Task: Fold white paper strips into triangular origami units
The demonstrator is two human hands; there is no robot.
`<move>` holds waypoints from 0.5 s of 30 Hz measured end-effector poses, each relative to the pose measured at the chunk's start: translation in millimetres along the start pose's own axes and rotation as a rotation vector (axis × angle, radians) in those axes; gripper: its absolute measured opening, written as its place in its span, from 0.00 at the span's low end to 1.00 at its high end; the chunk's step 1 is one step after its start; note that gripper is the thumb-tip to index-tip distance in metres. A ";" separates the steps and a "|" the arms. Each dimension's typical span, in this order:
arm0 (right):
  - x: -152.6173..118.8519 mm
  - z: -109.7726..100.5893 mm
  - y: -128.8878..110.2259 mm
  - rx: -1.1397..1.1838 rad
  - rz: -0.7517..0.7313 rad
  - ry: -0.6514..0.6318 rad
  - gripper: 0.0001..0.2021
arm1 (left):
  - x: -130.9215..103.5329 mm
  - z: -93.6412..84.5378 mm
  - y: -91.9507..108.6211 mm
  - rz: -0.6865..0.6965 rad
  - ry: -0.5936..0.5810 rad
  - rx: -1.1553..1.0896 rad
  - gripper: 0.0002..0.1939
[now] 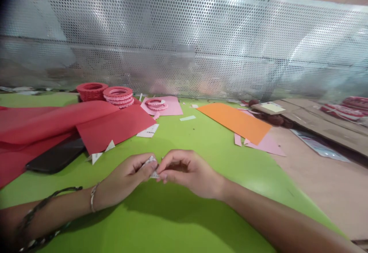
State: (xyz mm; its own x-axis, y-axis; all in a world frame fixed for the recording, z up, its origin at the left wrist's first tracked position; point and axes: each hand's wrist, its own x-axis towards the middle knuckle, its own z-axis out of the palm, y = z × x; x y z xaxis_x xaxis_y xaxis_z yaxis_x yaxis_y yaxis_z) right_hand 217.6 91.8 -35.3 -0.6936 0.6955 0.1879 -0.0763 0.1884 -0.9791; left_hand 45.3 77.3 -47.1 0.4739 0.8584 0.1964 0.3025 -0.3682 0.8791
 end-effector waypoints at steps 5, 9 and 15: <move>-2.6 2.9 2.2 -0.100 0.013 0.018 0.04 | -1.1 1.1 -0.7 0.070 0.019 0.062 0.15; -5.6 6.5 0.7 -0.396 -0.070 0.091 0.07 | 0.4 1.2 -0.7 0.054 0.053 0.076 0.16; -6.4 2.8 -2.6 -0.785 -0.443 0.032 0.04 | 1.6 -2.6 -0.8 -0.149 -0.119 -0.196 0.20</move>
State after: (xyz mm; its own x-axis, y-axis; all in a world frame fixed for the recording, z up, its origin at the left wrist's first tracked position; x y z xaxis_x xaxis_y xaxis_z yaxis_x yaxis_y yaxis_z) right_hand 220.3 84.9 -34.1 -0.6958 0.4634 0.5487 0.1875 0.8547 -0.4840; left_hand 43.6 79.9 -46.4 0.5333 0.8457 0.0170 0.2154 -0.1552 0.9641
